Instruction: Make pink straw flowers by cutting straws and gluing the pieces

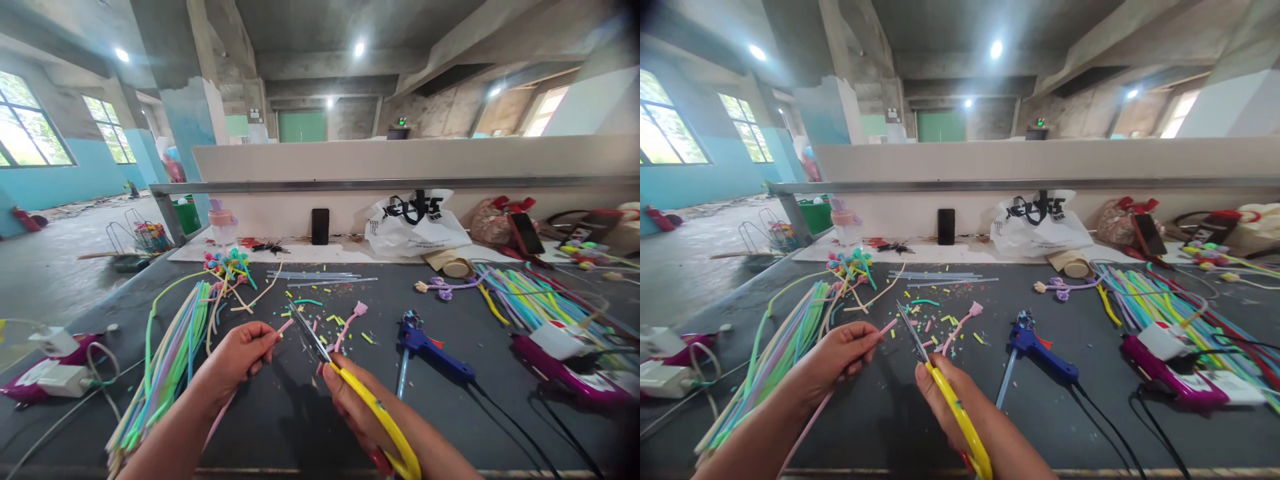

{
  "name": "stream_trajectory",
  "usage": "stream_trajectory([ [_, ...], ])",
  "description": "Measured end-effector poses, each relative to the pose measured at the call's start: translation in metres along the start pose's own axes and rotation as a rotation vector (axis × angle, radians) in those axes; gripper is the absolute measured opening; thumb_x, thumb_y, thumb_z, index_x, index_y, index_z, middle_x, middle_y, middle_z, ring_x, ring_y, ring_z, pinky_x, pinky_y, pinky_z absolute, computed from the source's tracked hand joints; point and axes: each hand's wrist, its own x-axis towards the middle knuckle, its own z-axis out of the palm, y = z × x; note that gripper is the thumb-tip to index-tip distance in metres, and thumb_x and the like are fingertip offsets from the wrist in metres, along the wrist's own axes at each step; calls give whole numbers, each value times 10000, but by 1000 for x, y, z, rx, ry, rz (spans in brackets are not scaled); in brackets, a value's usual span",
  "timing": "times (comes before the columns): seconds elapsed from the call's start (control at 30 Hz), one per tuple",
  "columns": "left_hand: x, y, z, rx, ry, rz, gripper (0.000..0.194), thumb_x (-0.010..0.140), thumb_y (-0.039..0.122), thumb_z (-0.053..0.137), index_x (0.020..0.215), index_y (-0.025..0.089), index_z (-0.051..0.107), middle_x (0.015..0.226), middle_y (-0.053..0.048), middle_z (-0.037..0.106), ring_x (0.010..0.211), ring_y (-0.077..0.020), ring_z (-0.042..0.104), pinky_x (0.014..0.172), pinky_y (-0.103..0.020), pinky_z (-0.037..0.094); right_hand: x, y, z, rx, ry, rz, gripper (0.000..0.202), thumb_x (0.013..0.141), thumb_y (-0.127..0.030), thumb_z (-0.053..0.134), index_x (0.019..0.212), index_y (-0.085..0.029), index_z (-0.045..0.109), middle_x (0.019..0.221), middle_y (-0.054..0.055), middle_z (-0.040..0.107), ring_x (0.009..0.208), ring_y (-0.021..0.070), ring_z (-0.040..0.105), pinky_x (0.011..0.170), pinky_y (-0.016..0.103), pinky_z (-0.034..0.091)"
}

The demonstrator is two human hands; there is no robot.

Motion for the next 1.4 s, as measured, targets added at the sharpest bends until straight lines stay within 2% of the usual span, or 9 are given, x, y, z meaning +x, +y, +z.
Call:
stream_trajectory([
  [0.07, -1, 2, 0, -12, 23, 3, 329, 695, 467, 590, 780, 153, 547, 538, 58, 489, 330, -14, 297, 306, -140, 120, -1, 1, 2, 25, -43, 72, 563, 773, -721, 265, 975, -229, 450, 623, -54, 412, 407, 52, 321, 337, 152, 279],
  [0.13, -2, 5, 1, -24, 34, 16, 325, 697, 461, 592, 782, 149, 550, 530, 59, 487, 326, -9, 291, 311, -140, 125, -2, 2, 5, 6, -25, 71, 578, 775, -724, 238, 1007, -235, 438, 609, -56, 412, 393, 56, 313, 328, 157, 273],
  [0.23, -1, 7, 5, -30, 15, 38, 311, 711, 443, 588, 778, 140, 562, 513, 57, 486, 322, -3, 280, 324, -143, 127, -3, 4, 9, -92, 42, -59, 534, 809, -680, 253, 971, -223, 476, 620, -41, 438, 475, 78, 385, 432, 181, 330],
  [0.33, 0, 7, 9, -36, -12, 61, 304, 713, 440, 589, 761, 141, 570, 499, 58, 479, 326, -3, 271, 334, -147, 134, -4, 3, 10, -178, 36, -149, 499, 840, -629, 258, 981, -212, 492, 677, -19, 494, 594, 115, 458, 553, 223, 369],
  [0.43, 0, 8, 12, -26, -21, 65, 301, 702, 438, 599, 736, 140, 571, 490, 56, 474, 335, -5, 273, 338, -149, 133, -6, 0, 9, -212, 6, -165, 467, 860, -581, 267, 1012, -197, 484, 753, 11, 548, 664, 143, 502, 611, 251, 378],
  [0.67, -1, 12, 15, -11, -26, 33, 284, 714, 418, 587, 741, 137, 557, 481, 57, 475, 324, -1, 256, 335, -149, 116, -8, -2, 9, -255, 10, -135, 439, 870, -532, 275, 1057, -185, 467, 815, 44, 590, 707, 166, 540, 638, 268, 390],
  [1.1, -2, 11, 14, 43, -48, 38, 334, 706, 473, 578, 751, 142, 586, 516, 50, 498, 340, -14, 294, 343, -163, 142, -3, 0, 12, -217, 45, -136, 415, 862, -541, 293, 866, -177, 491, 721, 20, 538, 627, 145, 481, 574, 268, 371],
  [1.27, -9, 5, 3, 97, -56, -9, 341, 696, 478, 591, 759, 144, 570, 497, 54, 493, 348, -21, 292, 356, -167, 147, -2, 2, 8, -137, 46, -106, 429, 864, -550, 318, 883, -168, 511, 781, 24, 547, 697, 152, 490, 633, 279, 393],
  [1.4, -11, -2, -5, 76, -21, -3, 322, 700, 464, 591, 719, 146, 548, 474, 61, 472, 345, -22, 289, 356, -164, 144, 0, 5, 7, -113, 73, -91, 443, 855, -572, 332, 834, -171, 519, 711, 0, 500, 638, 122, 446, 569, 240, 379],
])
